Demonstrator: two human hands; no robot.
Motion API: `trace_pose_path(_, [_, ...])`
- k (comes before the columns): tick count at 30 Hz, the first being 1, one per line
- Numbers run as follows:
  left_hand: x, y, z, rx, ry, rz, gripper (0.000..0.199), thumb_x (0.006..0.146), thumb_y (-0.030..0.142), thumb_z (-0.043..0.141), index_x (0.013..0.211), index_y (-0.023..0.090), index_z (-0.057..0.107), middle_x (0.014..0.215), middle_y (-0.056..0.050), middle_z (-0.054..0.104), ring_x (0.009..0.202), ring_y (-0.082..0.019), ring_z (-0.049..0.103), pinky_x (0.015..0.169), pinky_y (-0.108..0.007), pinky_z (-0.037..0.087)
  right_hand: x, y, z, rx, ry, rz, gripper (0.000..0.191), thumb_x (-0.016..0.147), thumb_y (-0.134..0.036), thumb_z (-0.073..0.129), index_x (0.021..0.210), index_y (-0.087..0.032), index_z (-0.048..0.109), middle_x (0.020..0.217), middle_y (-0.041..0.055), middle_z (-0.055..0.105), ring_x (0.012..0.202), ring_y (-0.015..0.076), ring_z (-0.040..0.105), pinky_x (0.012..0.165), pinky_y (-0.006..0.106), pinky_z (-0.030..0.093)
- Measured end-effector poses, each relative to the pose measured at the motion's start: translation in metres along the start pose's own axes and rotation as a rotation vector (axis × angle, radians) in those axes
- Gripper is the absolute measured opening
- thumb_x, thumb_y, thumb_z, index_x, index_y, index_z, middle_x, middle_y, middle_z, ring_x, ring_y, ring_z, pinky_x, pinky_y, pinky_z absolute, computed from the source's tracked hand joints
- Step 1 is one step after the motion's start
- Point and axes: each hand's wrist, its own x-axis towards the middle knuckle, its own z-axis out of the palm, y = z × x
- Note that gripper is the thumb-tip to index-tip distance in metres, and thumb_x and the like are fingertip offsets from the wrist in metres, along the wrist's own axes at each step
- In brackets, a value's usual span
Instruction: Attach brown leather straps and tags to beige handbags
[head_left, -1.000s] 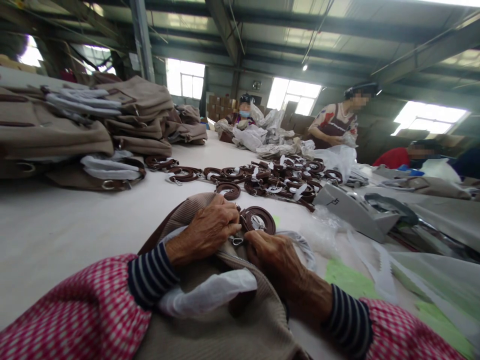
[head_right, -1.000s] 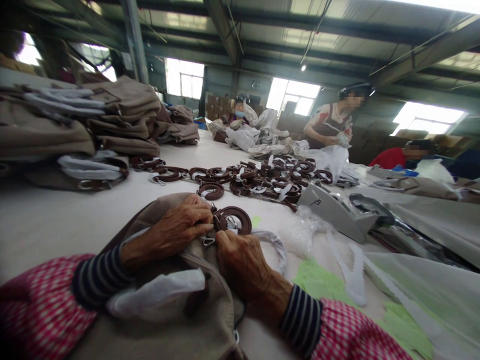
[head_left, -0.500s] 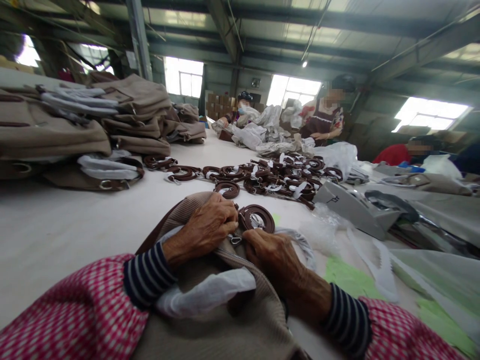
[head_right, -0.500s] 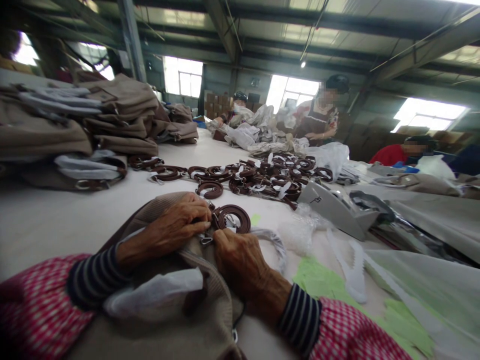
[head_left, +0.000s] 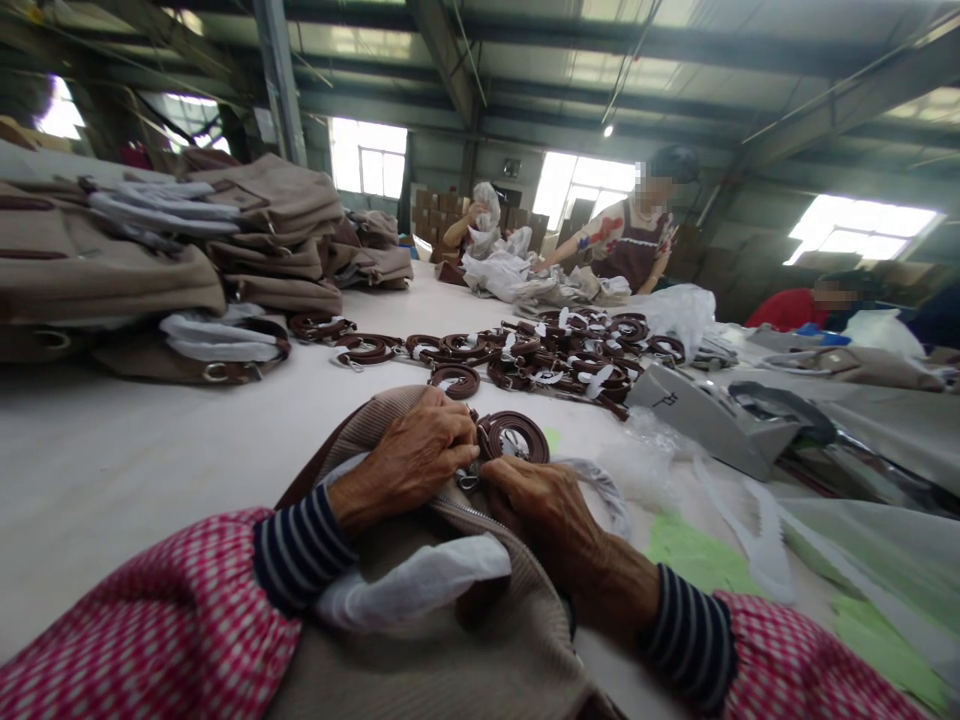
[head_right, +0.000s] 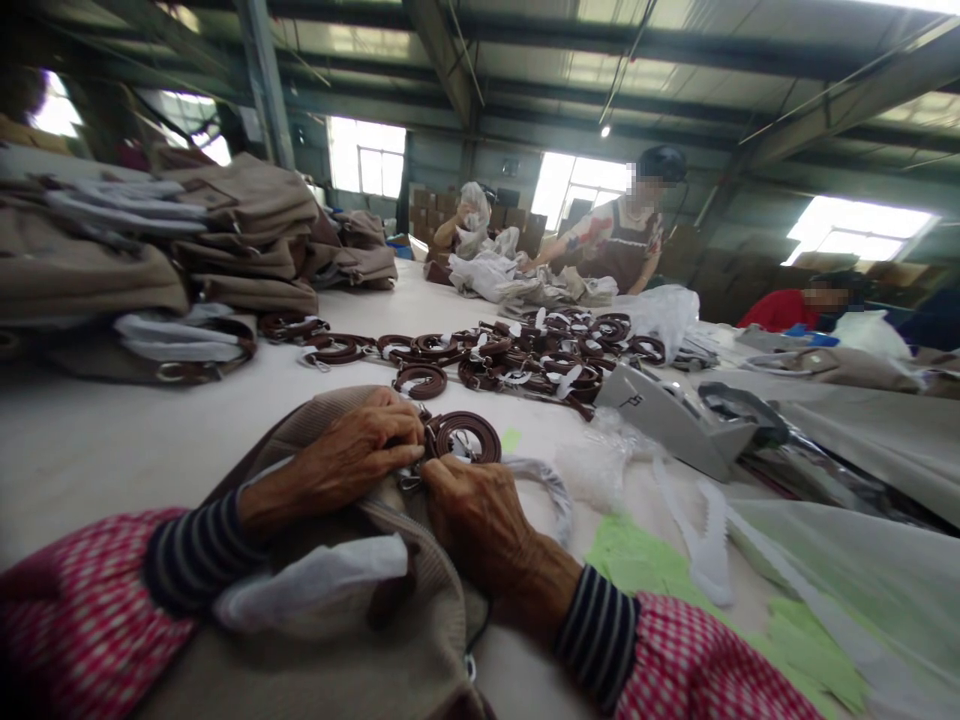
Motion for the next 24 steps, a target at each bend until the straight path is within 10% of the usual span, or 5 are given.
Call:
trace_pose_path(17, [-0.007,-0.008,0.003,0.095,-0.012,0.103,0.022,0.097,0.009,0.054,0.1,0.02,0.073,0.123,-0.007,0.069,0.124,-0.027,0.05,0.109,-0.041,0.041,0.02,-0.016,-0.006,-0.197,-0.233,0.175,0.008,0.105,-0.015,0.058,0.103,-0.014,0.067,0.088,0.0064,0.071,0.067,0.0159,0.059,0.057,0.032,0.022])
trace_pose_path(24, [0.001,-0.005,-0.001,0.343,-0.137,0.117,0.024,0.102,0.018,0.051,0.093,0.018,0.073,0.121,-0.01,0.066,0.118,-0.032,0.048,0.079,-0.038,0.044,0.023,-0.014,-0.007,-0.181,-0.246,0.174,0.016,0.109,-0.02,0.056,0.097,-0.015,0.065,0.088,0.0079,0.072,0.069,0.0165,0.061,0.058,0.031,0.027])
